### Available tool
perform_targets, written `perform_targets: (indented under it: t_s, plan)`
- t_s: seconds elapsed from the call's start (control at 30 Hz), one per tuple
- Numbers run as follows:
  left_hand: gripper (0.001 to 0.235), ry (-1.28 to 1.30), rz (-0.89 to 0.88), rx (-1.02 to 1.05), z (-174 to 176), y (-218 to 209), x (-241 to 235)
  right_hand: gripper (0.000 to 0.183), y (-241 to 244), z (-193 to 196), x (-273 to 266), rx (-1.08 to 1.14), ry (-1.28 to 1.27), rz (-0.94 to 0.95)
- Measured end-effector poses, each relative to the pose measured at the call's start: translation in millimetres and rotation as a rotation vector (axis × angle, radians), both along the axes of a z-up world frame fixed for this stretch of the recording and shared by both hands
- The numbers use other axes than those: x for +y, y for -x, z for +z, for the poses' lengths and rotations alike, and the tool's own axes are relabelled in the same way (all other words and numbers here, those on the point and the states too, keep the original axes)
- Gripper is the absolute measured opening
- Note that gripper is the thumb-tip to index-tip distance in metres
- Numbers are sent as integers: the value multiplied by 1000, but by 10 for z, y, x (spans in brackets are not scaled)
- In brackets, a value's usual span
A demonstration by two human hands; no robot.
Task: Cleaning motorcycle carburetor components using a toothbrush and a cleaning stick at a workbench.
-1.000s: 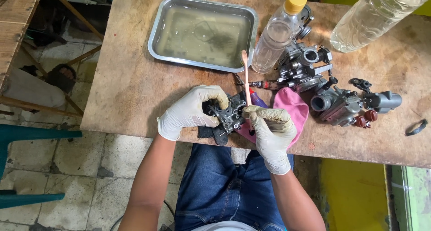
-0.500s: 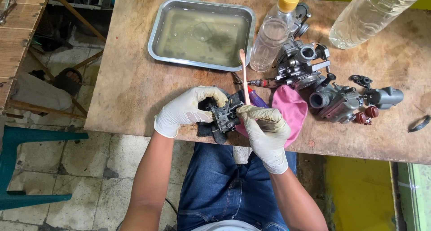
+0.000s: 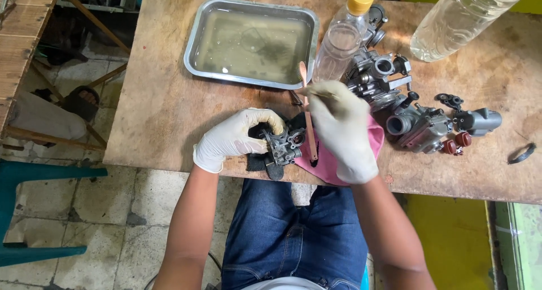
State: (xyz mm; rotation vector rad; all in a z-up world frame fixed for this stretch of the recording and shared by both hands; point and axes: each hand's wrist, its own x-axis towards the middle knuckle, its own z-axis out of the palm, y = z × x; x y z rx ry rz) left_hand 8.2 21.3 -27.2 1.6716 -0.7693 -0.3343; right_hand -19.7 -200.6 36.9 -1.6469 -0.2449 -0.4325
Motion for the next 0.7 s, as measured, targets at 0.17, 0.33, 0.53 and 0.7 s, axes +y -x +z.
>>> perform_targets:
  t_s: [0.17,0.33,0.53,0.7]
  plan:
    - [29,6,14,-2,32,11,7,10,-909,-493,164,-4,882,-125]
    - [27,29,6,6,78,22,6,13,-1154,-557,238,123,1206,-49]
    - [26,33,-16,-5,118,21,7,13,-1073,-423,176,151,1159,-47]
    - [27,-8,0,-3,135,19,25,9,-371,198,124,51,568,14]
